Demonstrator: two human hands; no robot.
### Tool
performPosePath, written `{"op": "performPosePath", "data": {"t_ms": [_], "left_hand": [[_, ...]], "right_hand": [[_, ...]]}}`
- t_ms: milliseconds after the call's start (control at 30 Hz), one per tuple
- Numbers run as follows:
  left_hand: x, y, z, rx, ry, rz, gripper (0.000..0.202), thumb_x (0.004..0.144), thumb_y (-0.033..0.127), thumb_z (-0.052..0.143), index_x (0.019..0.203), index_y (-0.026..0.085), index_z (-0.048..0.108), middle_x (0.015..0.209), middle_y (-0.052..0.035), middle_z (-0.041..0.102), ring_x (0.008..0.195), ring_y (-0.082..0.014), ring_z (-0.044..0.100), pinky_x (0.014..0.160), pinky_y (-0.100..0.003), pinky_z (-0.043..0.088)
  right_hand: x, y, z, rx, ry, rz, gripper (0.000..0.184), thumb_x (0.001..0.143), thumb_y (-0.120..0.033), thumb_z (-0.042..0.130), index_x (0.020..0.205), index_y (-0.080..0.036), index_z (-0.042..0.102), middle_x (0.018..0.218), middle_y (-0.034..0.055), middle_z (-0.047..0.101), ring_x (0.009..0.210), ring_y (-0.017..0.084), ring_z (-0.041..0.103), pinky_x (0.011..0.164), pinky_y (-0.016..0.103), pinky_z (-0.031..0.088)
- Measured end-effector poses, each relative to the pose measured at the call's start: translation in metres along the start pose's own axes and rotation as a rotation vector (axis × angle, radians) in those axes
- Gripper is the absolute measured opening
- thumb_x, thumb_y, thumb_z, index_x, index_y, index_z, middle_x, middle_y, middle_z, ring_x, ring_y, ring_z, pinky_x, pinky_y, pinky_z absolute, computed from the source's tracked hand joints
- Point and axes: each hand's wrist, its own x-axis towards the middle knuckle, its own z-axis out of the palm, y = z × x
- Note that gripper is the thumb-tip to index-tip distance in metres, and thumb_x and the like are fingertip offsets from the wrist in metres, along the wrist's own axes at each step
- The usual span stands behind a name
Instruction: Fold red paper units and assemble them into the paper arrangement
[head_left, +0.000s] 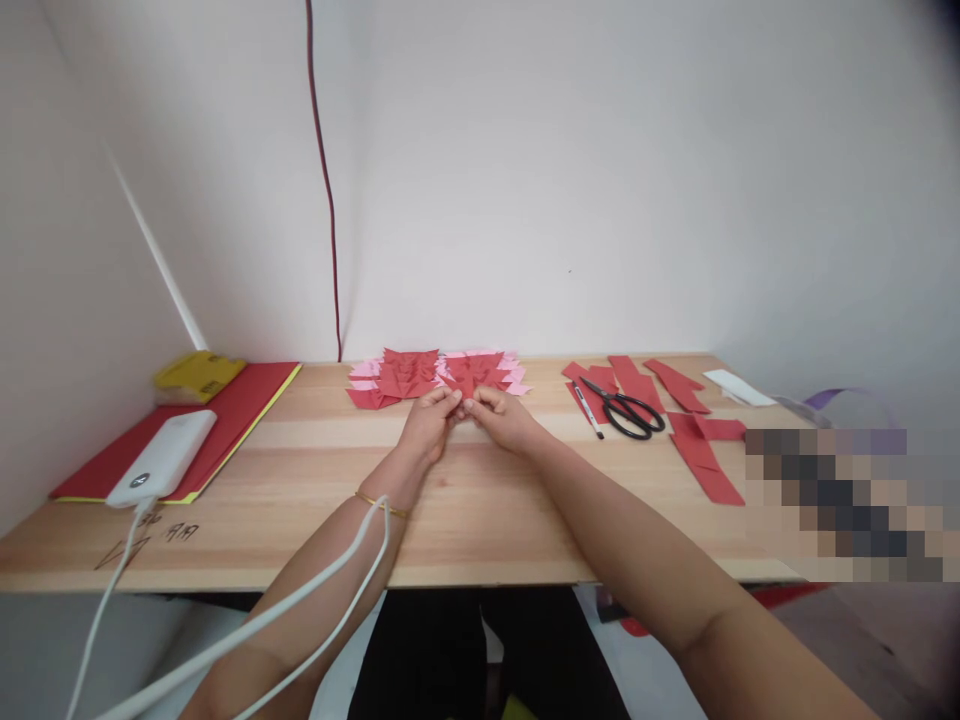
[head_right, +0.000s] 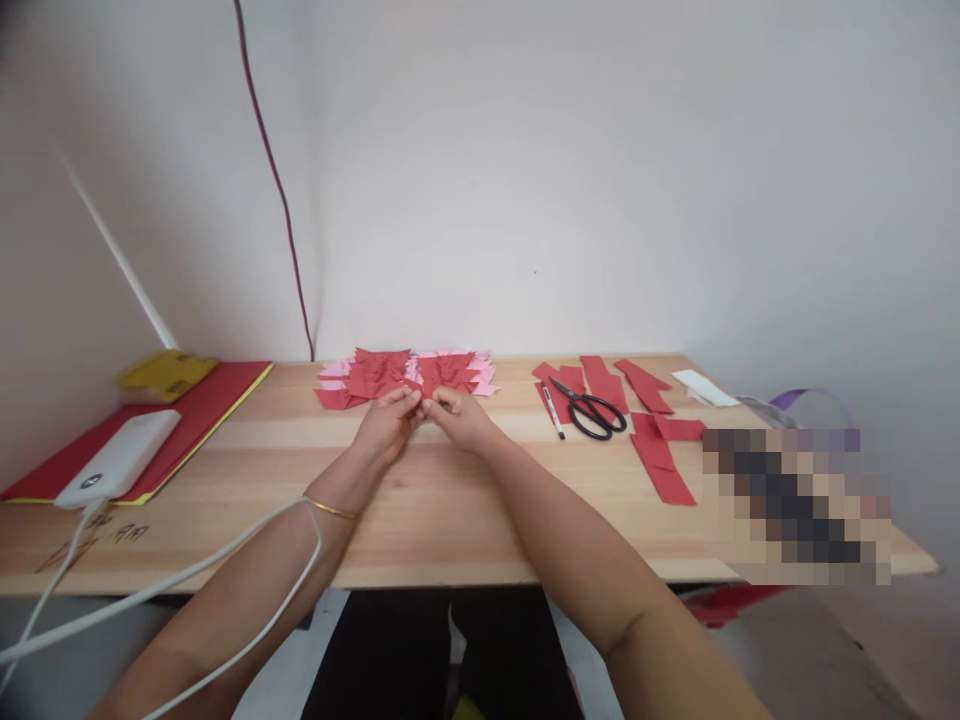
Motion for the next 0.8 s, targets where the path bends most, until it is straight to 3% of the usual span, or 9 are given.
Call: {"op": "performPosePath", "data": {"t_ms": [267, 467, 600, 800], "left_hand": [[0.002, -0.003, -0.001, 0.042, -0.010, 0.073, 0.028, 0.060, 0.028, 0.077, 0.058, 0.014, 0.052, 0.055, 0.0025, 0.054, 0.057, -0.0087, 0.050, 0.061, -0.023, 0.040], [0.003, -0.001, -0.002, 0.027, 0.081, 0.074, 0.031, 0.061, 0.030, 0.075, 0.053, 0.015, 0.049, 0.049, 0.0025, 0.052, 0.051, -0.0078, 0.048, 0.056, -0.022, 0.039], [0.008, 0.002, -0.006, -0.039, 0.202, 0.069, 0.028, 0.057, 0.026, 0.078, 0.056, 0.014, 0.052, 0.048, 0.0036, 0.051, 0.048, -0.0063, 0.047, 0.054, -0.020, 0.039], [0.013, 0.011, -0.014, -0.104, 0.237, 0.056, 0.026, 0.059, 0.025, 0.079, 0.058, 0.013, 0.055, 0.048, 0.0030, 0.051, 0.047, -0.0064, 0.047, 0.052, -0.021, 0.043]], "right_hand": [[0.000, 0.005, 0.002, 0.012, 0.017, 0.057, 0.034, 0.083, -0.048, 0.051, 0.066, -0.019, 0.046, 0.062, -0.0035, 0.049, 0.060, 0.010, 0.044, 0.059, 0.023, 0.035], [0.000, 0.004, 0.001, -0.060, -0.042, 0.037, 0.035, 0.084, -0.047, 0.048, 0.063, -0.019, 0.043, 0.060, -0.0046, 0.044, 0.058, 0.010, 0.040, 0.057, 0.023, 0.033], [0.001, 0.007, 0.002, -0.115, -0.055, 0.019, 0.033, 0.084, -0.044, 0.048, 0.063, -0.020, 0.041, 0.058, -0.0054, 0.040, 0.055, 0.009, 0.036, 0.054, 0.023, 0.028], [0.000, 0.008, 0.003, -0.089, -0.058, 0.028, 0.030, 0.084, -0.041, 0.048, 0.064, -0.020, 0.042, 0.058, -0.0053, 0.040, 0.055, 0.010, 0.036, 0.054, 0.023, 0.028]]}}
